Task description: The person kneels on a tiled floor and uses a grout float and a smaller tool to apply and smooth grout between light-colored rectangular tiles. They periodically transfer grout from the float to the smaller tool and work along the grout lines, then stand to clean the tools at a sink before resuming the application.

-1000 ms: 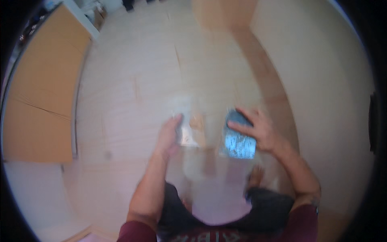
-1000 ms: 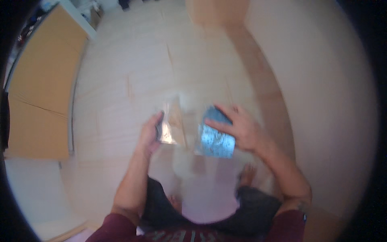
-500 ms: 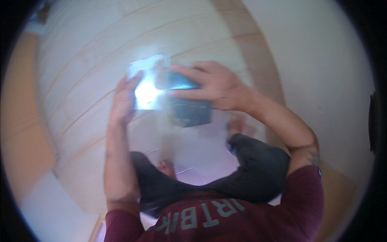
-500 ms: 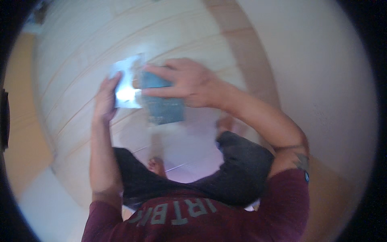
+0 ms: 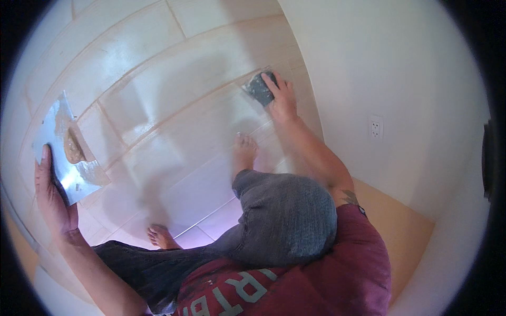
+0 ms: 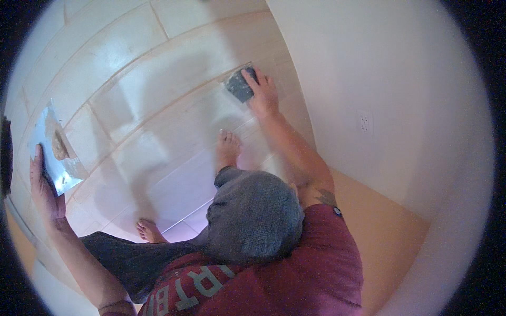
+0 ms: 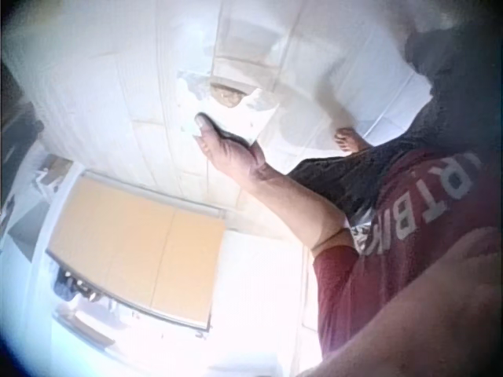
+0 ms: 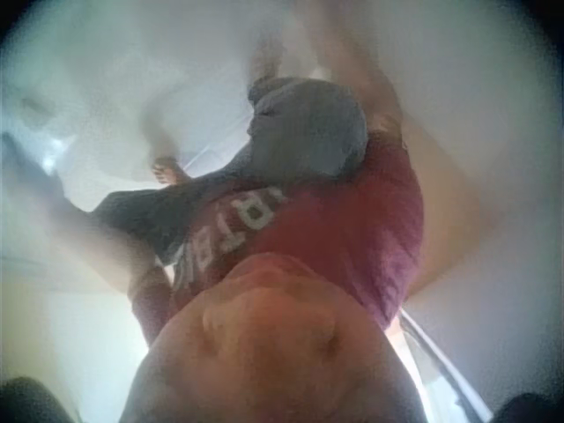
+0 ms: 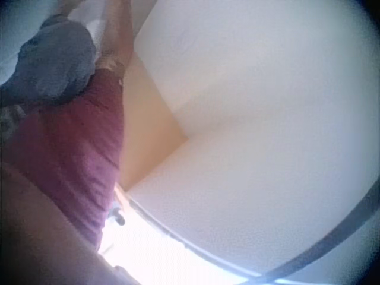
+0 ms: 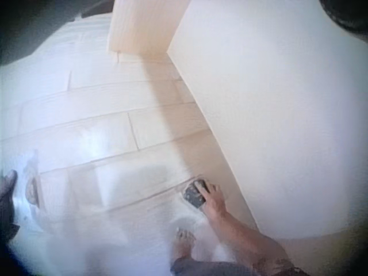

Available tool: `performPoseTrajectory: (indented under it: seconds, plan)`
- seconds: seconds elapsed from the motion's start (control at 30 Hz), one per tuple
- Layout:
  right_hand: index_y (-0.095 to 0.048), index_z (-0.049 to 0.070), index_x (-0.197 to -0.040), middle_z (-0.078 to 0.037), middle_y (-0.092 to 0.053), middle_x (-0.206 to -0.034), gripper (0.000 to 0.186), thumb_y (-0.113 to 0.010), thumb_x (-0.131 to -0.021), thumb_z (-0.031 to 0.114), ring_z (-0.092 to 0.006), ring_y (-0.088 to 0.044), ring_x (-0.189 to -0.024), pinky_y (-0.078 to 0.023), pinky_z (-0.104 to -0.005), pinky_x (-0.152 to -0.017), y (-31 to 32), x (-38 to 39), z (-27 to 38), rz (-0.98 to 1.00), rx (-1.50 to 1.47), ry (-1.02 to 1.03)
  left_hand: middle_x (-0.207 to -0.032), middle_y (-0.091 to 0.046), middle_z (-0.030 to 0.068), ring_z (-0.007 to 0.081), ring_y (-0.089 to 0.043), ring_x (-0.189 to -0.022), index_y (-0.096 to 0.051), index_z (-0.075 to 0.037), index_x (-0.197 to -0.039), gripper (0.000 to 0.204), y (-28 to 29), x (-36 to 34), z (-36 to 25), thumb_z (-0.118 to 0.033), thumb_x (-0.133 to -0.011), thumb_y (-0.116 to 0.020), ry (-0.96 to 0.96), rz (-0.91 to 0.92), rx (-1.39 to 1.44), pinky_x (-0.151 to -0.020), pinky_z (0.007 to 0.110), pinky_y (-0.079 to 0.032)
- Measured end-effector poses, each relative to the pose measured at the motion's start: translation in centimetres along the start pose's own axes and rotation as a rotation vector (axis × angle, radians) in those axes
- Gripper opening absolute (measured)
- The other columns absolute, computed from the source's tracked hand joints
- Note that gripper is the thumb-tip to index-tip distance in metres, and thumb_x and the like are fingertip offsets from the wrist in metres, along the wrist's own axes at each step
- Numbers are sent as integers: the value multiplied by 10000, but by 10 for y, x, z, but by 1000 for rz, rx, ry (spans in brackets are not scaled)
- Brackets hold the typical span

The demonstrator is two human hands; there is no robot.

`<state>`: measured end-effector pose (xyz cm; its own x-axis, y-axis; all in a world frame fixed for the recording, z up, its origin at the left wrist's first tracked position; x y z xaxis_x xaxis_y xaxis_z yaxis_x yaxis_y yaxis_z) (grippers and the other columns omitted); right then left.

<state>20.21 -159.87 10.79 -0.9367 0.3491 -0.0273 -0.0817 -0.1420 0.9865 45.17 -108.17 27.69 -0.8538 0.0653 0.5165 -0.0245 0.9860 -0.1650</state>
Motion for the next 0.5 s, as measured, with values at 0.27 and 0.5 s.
performPoseTrajectory:
  seconds: [0.27,0.5]
  plan:
    - [-549,290,-1497,-128,-523,-1514,804,-695,-751,29,-389,-571,-1113,-503,-477,-1000,-23,-31,-85,92,178,-60,-1323,-645,110,171,-634,-1196,-593,-3,-1372,416,-60,-12,-3,-288,-1068,-585,7,3,-38,-1037,335,-497]
    - [-553,304,-1497,-91,-559,-1501,805,-669,-762,-4,-361,-575,-1064,-511,-462,-978,-5,-32,-13,-6,234,63,-1250,-686,88,147,-663,-1118,-598,-9,-1354,417,37,10,25,-291,-1048,-620,2,-11,71,-986,311,-517]
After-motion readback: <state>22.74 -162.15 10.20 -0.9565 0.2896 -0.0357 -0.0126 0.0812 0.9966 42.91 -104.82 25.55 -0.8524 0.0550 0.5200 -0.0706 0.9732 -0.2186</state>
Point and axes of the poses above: each hand's wrist, its own x-axis away from the middle knuckle, its own y-axis out of the back of the hand, z = x × y, the point moved 1 cm from there along -x, towards the middle knuckle
